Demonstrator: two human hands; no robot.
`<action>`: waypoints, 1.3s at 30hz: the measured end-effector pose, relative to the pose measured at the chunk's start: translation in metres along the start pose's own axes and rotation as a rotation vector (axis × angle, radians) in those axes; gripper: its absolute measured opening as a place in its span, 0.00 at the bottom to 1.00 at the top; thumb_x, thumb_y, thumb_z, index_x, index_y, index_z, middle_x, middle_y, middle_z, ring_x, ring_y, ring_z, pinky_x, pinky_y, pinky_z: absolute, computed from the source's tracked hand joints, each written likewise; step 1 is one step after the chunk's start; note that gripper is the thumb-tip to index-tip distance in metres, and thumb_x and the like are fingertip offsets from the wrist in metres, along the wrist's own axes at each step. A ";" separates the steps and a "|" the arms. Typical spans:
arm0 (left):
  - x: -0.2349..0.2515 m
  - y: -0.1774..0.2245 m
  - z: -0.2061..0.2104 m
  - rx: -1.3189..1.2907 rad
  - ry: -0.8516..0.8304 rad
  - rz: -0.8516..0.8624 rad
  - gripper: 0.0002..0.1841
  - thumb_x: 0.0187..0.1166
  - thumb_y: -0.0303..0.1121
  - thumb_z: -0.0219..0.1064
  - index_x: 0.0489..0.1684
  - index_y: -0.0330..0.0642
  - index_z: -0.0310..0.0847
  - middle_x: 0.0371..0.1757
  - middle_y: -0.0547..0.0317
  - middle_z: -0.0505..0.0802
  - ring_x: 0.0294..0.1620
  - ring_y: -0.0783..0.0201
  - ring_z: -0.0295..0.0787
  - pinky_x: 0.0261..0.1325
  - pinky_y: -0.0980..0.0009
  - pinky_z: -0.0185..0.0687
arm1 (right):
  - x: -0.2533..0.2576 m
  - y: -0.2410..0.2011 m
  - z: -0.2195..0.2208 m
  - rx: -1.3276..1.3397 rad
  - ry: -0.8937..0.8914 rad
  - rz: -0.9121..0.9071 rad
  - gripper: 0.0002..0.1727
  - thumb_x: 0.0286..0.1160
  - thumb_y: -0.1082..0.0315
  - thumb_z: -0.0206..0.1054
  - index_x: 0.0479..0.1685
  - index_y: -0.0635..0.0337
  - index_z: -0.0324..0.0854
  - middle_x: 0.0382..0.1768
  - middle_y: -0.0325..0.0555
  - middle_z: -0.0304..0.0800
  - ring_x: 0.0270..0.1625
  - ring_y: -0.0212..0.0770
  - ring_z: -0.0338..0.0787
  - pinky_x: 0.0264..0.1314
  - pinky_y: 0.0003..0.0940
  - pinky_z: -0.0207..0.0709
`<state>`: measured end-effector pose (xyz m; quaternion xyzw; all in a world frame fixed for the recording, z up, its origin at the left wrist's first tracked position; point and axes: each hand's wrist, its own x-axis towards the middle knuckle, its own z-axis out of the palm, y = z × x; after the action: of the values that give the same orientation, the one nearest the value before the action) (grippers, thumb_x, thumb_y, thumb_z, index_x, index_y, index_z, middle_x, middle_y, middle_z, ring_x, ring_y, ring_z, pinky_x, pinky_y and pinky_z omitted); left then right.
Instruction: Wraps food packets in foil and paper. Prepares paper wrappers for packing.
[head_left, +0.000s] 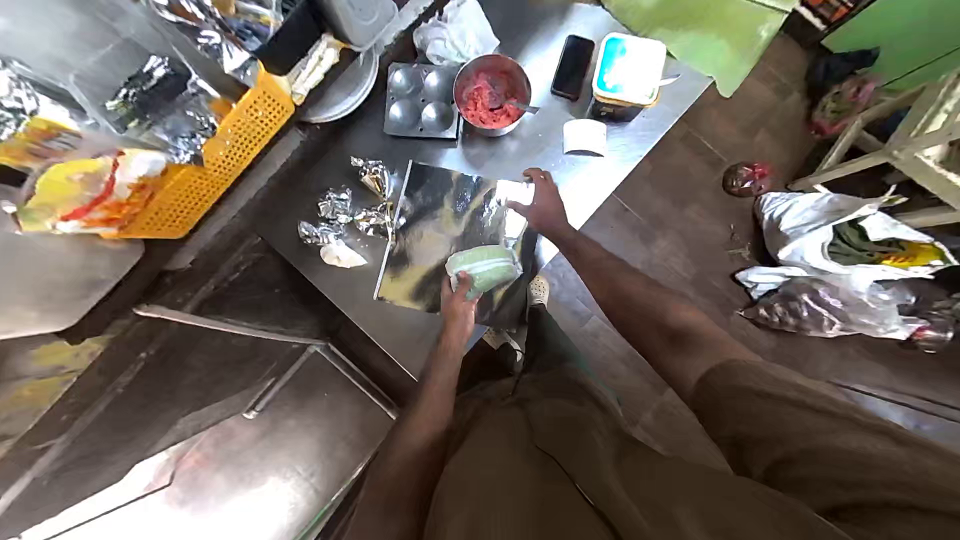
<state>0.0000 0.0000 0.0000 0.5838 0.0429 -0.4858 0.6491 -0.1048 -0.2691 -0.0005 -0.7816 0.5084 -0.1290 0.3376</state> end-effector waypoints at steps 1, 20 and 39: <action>0.000 0.002 0.001 -0.007 -0.008 0.015 0.30 0.88 0.38 0.63 0.87 0.46 0.57 0.74 0.44 0.82 0.70 0.47 0.84 0.69 0.46 0.85 | -0.017 -0.006 -0.014 -0.064 0.049 -0.053 0.46 0.59 0.45 0.82 0.82 0.51 0.72 0.81 0.56 0.73 0.77 0.64 0.76 0.65 0.67 0.78; -0.012 -0.004 -0.007 0.532 0.103 0.153 0.35 0.85 0.49 0.65 0.87 0.42 0.58 0.74 0.41 0.82 0.72 0.52 0.82 0.73 0.51 0.81 | -0.226 0.012 0.041 -0.121 -0.149 -0.572 0.08 0.78 0.58 0.71 0.46 0.38 0.95 0.66 0.43 0.87 0.73 0.51 0.81 0.72 0.54 0.77; 0.002 0.048 0.000 1.044 0.013 0.530 0.19 0.86 0.50 0.63 0.52 0.45 0.92 0.51 0.52 0.96 0.59 0.54 0.91 0.70 0.45 0.81 | -0.068 -0.103 0.002 -0.372 -0.595 -0.530 0.14 0.80 0.52 0.68 0.46 0.51 0.92 0.43 0.48 0.95 0.52 0.53 0.93 0.57 0.64 0.83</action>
<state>0.0339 -0.0083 0.0326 0.8200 -0.3456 -0.2600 0.3748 -0.0616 -0.1821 0.0757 -0.9356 0.1856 0.1131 0.2782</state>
